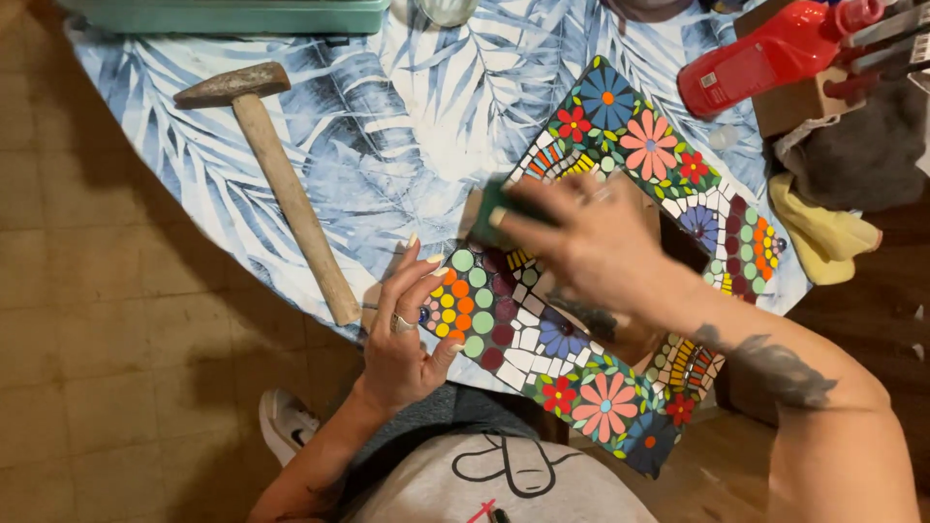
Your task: Cleaning and polishing a mosaic mirror frame using a sponge and cleaning liquid
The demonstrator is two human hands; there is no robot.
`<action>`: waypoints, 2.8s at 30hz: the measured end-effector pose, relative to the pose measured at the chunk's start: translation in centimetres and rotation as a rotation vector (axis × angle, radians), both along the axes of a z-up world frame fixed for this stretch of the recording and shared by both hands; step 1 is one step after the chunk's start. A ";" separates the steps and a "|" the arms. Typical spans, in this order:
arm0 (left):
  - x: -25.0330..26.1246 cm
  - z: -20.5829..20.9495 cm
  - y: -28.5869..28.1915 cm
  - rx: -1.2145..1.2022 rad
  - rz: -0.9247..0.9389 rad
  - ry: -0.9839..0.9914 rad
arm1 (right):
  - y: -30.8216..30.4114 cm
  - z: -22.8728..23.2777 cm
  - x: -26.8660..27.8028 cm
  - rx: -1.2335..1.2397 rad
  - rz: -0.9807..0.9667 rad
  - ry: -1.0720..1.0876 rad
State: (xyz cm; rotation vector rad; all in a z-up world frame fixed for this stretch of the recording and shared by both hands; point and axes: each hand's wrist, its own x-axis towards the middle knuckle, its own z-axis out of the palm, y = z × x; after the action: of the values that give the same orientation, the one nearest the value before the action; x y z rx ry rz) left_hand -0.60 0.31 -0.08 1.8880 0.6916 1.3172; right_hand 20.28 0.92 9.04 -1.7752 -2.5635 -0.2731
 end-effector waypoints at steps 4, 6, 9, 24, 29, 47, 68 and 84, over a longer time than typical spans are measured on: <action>-0.1 -0.5 0.1 -0.006 -0.007 -0.003 | 0.1 -0.2 0.2 -0.147 0.093 -0.128; -0.2 -0.8 -0.1 -0.026 -0.017 -0.032 | 0.7 -0.5 1.7 -0.165 0.054 -0.202; -0.3 -0.9 0.0 -0.006 -0.009 -0.025 | 1.5 -1.0 4.3 -0.069 -0.015 -0.253; -0.1 -1.0 0.0 -0.009 0.001 -0.047 | -2.0 -2.7 0.7 -0.010 0.204 -0.011; -0.1 -1.0 0.1 -0.017 -0.007 -0.066 | 0.3 -3.5 4.0 0.031 -0.007 -0.090; -0.5 -0.1 0.0 -0.033 -0.066 0.007 | 2.8 -1.3 6.3 0.252 -0.121 -0.297; -3.0 4.2 -3.0 -0.438 -0.217 0.193 | -8.1 1.7 8.7 0.041 -0.439 0.883; -3.5 -2.4 -8.4 -1.441 -0.662 0.179 | -7.8 -2.3 6.0 0.064 -0.078 0.603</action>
State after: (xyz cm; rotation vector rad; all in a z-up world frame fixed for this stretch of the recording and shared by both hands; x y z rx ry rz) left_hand -4.15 -8.06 -2.45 0.8390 0.6922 0.0368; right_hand 26.23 -6.88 6.70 -1.6177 -2.0409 0.1593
